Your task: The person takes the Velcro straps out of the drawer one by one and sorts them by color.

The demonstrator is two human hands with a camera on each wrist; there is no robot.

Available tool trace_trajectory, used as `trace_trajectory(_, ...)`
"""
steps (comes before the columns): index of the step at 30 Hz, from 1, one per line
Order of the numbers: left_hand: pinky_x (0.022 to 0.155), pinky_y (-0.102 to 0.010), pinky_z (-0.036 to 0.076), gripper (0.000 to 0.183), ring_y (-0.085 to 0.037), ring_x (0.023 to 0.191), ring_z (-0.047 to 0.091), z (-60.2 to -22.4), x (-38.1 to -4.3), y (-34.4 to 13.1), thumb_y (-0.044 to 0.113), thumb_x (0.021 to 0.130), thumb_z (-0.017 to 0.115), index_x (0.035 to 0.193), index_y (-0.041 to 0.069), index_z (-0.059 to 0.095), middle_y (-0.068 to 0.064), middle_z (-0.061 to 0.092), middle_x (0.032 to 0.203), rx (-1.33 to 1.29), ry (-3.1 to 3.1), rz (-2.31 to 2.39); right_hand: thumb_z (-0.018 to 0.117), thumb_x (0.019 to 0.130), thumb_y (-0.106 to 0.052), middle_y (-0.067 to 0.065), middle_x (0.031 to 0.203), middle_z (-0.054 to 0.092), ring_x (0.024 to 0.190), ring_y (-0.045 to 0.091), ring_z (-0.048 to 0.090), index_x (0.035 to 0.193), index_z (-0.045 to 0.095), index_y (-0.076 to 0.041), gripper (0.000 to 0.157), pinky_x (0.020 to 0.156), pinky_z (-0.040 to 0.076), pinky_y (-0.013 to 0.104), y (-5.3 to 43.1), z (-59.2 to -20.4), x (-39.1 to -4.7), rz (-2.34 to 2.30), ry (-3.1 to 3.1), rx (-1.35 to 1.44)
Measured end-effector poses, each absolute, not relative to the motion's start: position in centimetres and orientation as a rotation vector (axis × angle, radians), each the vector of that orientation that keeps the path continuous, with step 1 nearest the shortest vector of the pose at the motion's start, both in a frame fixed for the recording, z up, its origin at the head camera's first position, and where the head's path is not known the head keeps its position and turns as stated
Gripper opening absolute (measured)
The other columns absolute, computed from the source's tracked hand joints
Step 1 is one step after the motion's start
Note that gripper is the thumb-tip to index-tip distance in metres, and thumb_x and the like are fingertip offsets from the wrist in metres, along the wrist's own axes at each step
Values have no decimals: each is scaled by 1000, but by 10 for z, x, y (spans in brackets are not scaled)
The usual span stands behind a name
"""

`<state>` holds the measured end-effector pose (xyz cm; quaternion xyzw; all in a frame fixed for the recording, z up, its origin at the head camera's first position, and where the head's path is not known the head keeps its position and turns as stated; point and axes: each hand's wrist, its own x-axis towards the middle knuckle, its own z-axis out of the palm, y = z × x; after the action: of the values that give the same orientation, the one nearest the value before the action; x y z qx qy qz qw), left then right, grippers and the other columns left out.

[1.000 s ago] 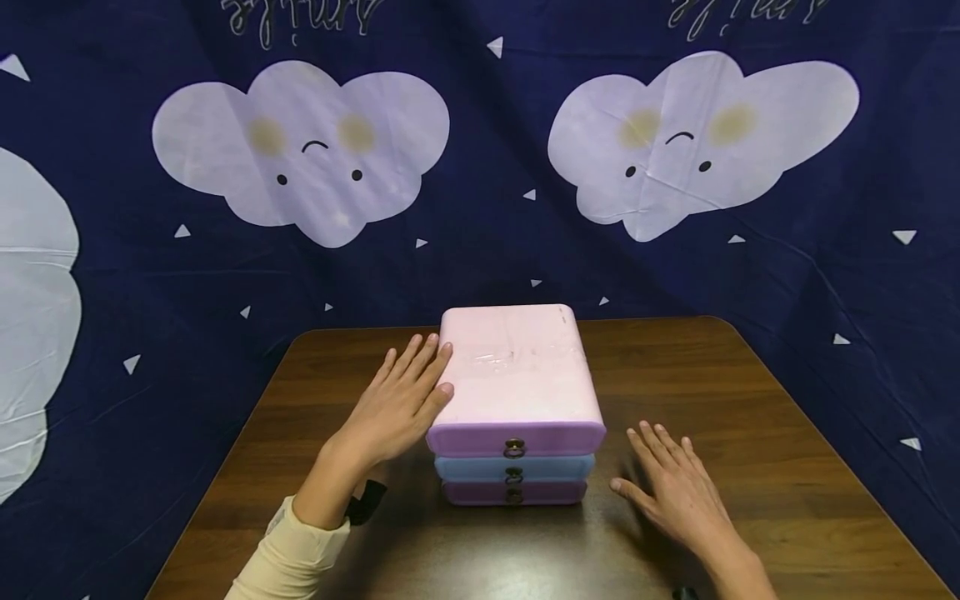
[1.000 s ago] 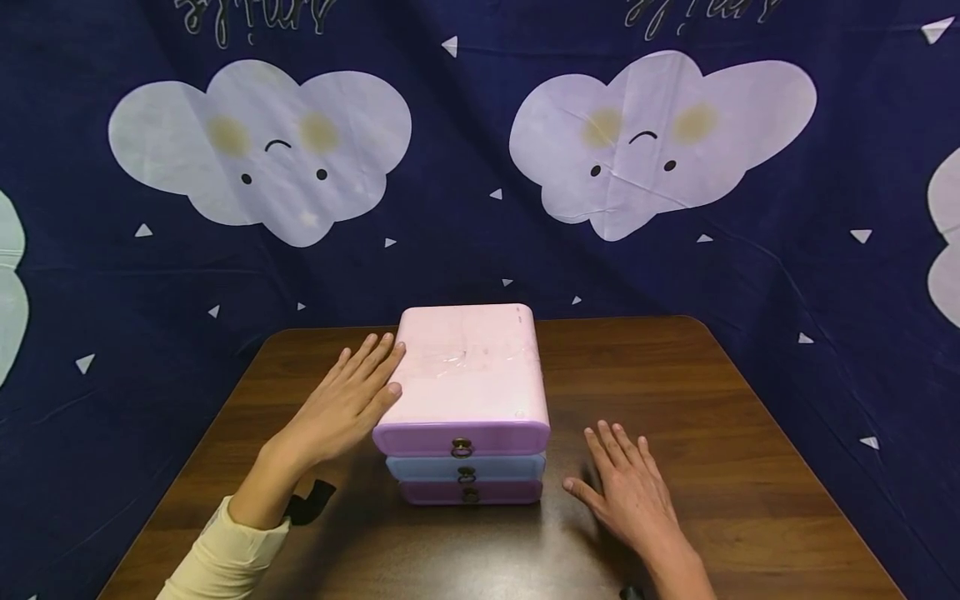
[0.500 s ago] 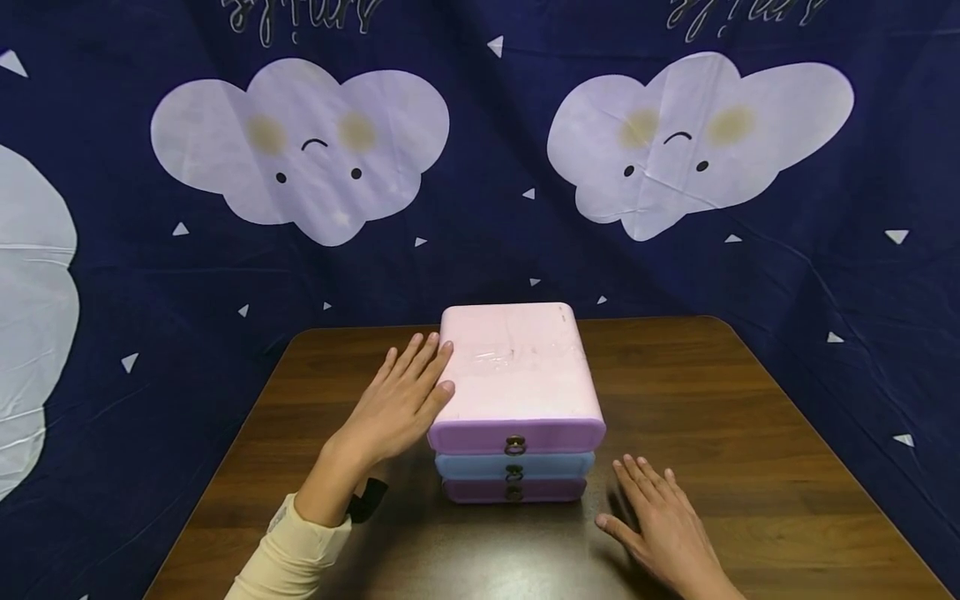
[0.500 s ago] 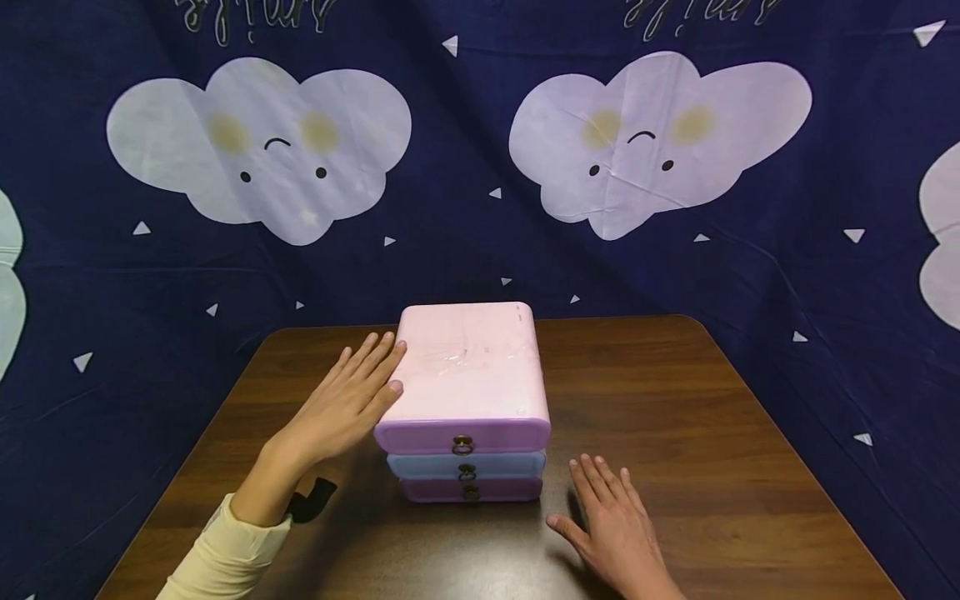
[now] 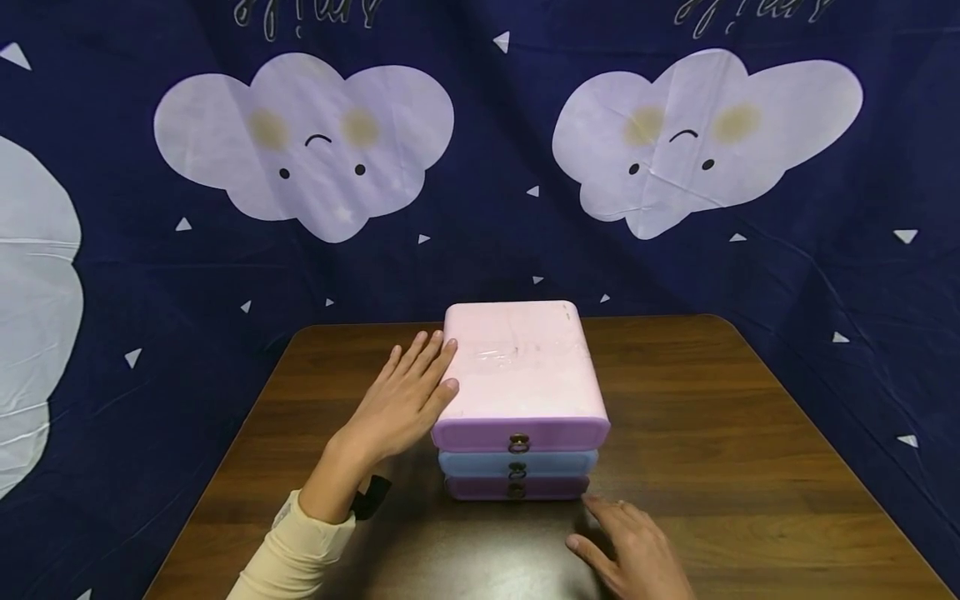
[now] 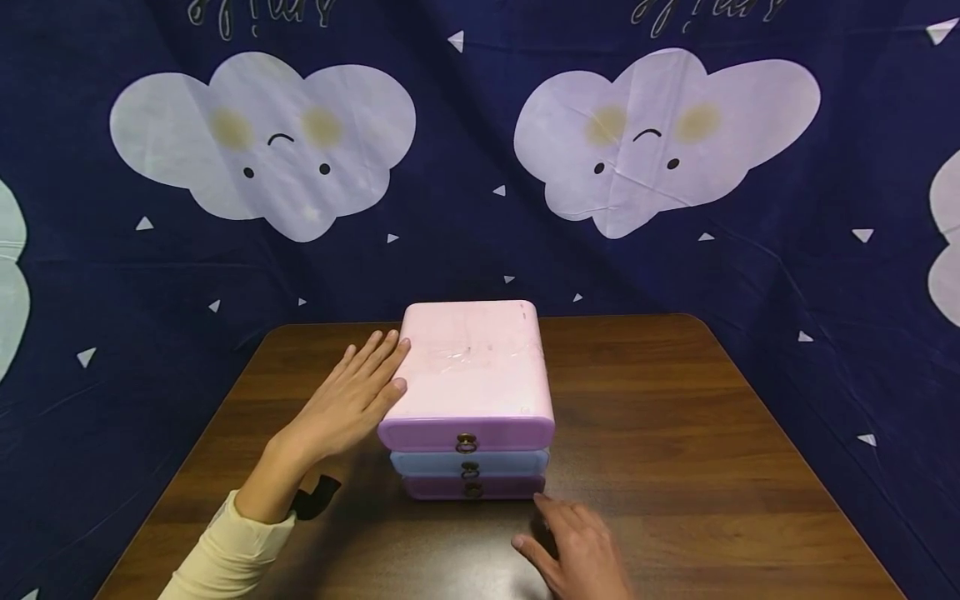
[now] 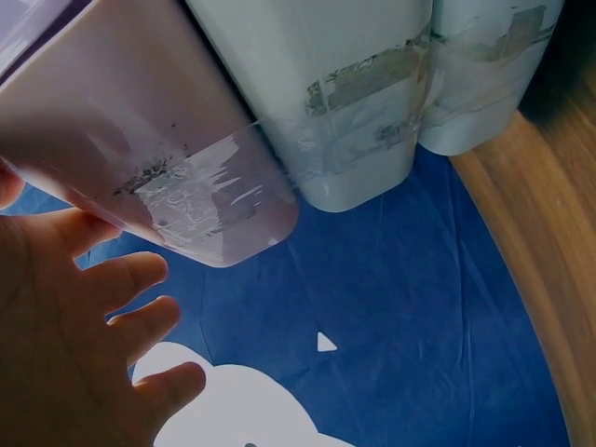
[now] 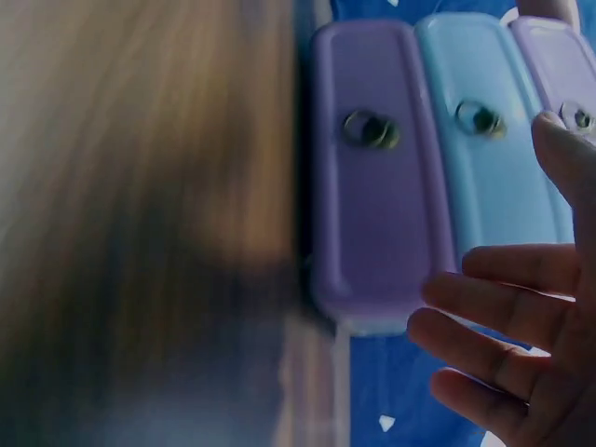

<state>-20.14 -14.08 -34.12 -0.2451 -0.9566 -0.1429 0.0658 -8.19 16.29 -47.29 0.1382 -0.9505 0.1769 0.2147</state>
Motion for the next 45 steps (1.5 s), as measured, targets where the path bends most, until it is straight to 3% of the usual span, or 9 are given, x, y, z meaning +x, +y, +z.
trace_trajectory(6,120,-48,3,57,-17,149,-1,-342,-203,-141,51,101,19,152,27,11,3,6,160,-743,-2871,-430,78,73,-33,-3,94,74,81,11,68,106,71,-14,39,69,55,31,143,-467,-88,628,-2440,443)
trace_trajectory(12,120,-49,3,57,-19,150,1,-342,-203,-140,50,101,20,152,25,13,3,7,160,-745,-2866,-422,73,81,-16,-9,91,73,73,-3,64,104,71,-14,23,60,51,18,122,-459,-95,1122,-2389,400)
trace_trajectory(18,120,-49,3,57,-18,149,0,-343,-203,-140,50,101,20,152,26,13,2,8,160,-747,-2864,-414,68,86,-17,-5,80,72,63,2,65,103,70,-14,17,54,54,24,104,-435,-101,1656,-2357,216)
trace_trajectory(25,120,-49,4,57,-17,149,-1,-343,-202,-141,51,101,20,152,26,13,3,7,160,-754,-2866,-412,66,88,-17,7,78,73,53,11,65,100,70,-10,15,52,55,28,94,-421,-108,1898,-2285,79)
trace_trajectory(45,121,-48,3,57,-16,149,-2,-344,-201,-142,51,101,21,152,27,13,4,6,160,-739,-2860,-392,69,85,-21,8,74,72,49,16,64,91,68,-1,20,48,54,34,80,-417,-121,2077,-2121,-116)
